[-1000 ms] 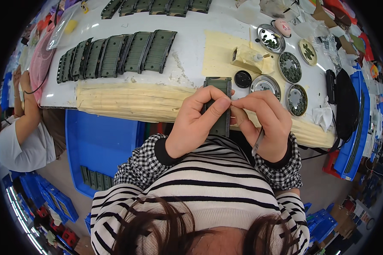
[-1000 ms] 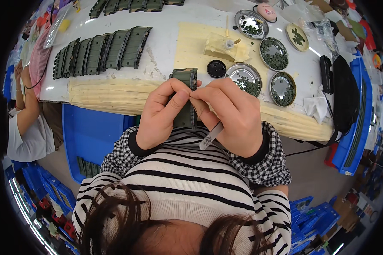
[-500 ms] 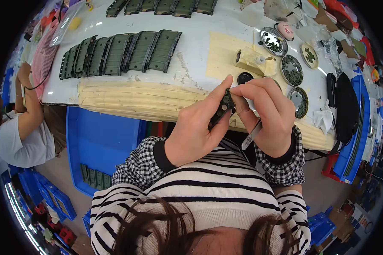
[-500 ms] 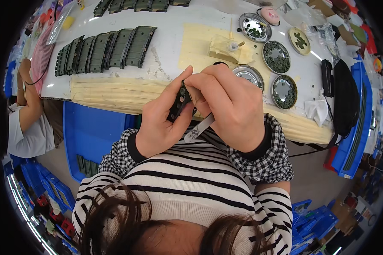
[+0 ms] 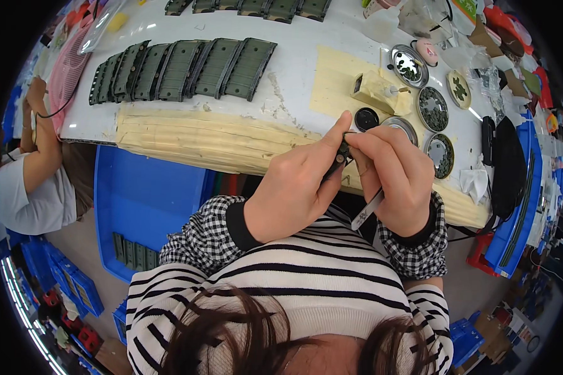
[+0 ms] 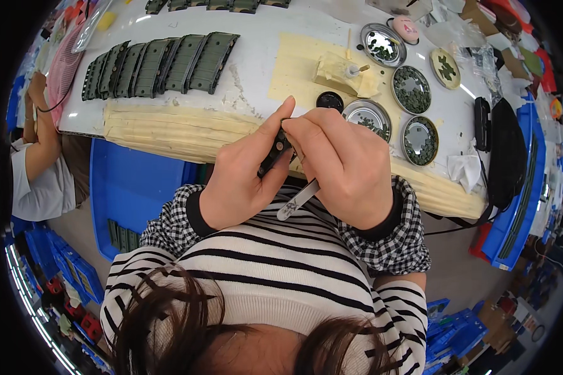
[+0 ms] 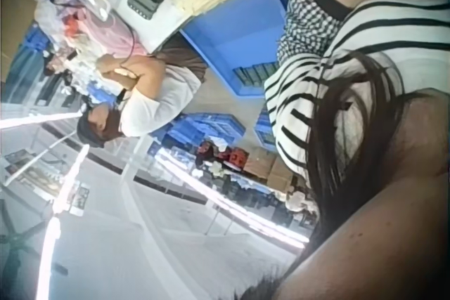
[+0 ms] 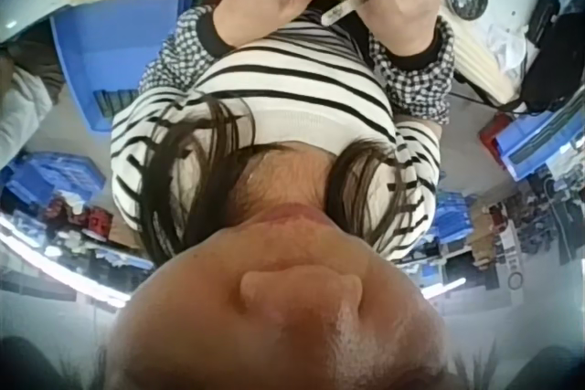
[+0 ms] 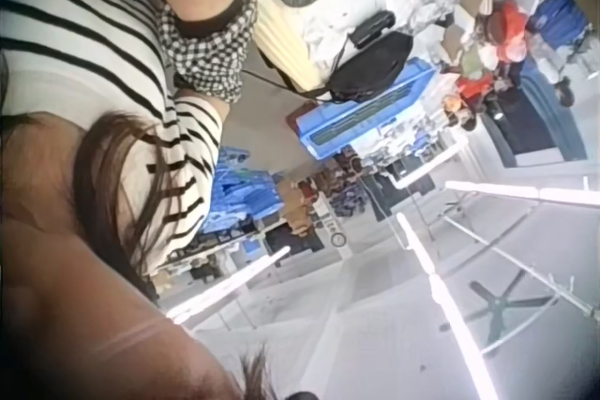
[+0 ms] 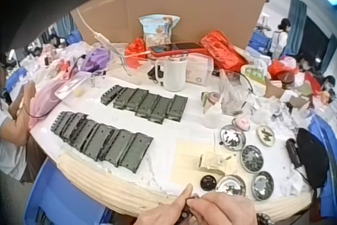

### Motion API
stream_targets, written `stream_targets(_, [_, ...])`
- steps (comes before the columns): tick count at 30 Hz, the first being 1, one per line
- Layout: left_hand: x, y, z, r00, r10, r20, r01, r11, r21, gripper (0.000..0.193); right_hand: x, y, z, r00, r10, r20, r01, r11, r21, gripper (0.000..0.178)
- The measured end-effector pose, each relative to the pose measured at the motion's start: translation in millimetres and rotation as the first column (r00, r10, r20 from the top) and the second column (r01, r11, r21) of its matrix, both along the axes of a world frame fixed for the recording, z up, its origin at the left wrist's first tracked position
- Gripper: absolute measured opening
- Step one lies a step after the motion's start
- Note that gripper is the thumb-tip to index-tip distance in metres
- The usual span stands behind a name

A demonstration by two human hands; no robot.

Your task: Using a small brush to apply a substance to the interior of green plastic housings and organizing them on a workbench.

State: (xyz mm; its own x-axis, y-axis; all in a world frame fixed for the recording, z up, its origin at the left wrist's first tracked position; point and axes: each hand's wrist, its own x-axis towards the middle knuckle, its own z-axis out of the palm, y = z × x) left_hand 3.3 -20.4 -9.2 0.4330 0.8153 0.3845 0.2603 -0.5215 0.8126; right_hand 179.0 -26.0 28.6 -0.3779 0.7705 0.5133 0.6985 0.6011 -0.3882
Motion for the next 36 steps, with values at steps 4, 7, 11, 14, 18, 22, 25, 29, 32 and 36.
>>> stream_targets(4, [-2,0,5,0.998,-0.022,-0.063,0.019,0.999,-0.047,0.066,2,0,-1,1.0,-0.002,0.018,0.001,1.0,0.026,0.036])
stream_targets(7, [2,2,5,0.991,-0.055,0.119,0.078,0.978,-0.196,0.06,4,3,7,0.992,-0.048,-0.117,0.044,0.998,-0.037,0.032])
stream_targets(11, [3,10,-2,0.827,0.001,0.563,0.401,0.701,-0.59,0.047,32,11,5,0.88,-0.393,-0.265,0.371,0.919,-0.133,0.023])
stream_targets(14, [1,14,2,0.743,0.123,0.658,0.517,0.52,-0.68,0.045,48,32,-10,0.879,-0.429,-0.209,0.424,0.903,-0.069,0.022])
stream_targets(18, [-1,19,-3,0.659,0.207,0.723,0.621,0.391,-0.679,0.046,50,43,-19,0.895,-0.406,-0.183,0.392,0.914,-0.107,0.022])
stream_targets(22, [-1,20,-12,0.492,0.278,0.825,0.784,0.27,-0.559,0.045,49,41,-16,0.868,-0.414,-0.276,0.415,0.908,-0.055,0.013])
stream_targets(25, [0,18,-17,0.419,0.345,0.84,0.846,0.186,-0.499,0.05,35,19,5,0.756,-0.44,-0.485,0.418,0.894,-0.159,0.01])
stream_targets(29, [3,16,-21,0.378,0.382,0.843,0.89,0.1,-0.444,0.049,10,2,5,0.637,-0.242,-0.732,-0.014,0.946,-0.325,0.014])
stream_targets(32, [4,15,-19,0.349,0.393,0.851,0.911,0.07,-0.406,0.049,5,3,-8,0.506,-0.204,-0.838,-0.143,0.938,-0.314,0.017])
stream_targets(36, [3,13,-21,0.315,0.415,0.853,0.922,0.078,-0.378,0.051,4,3,-4,0.537,-0.247,-0.806,-0.147,0.914,-0.377,0.018])
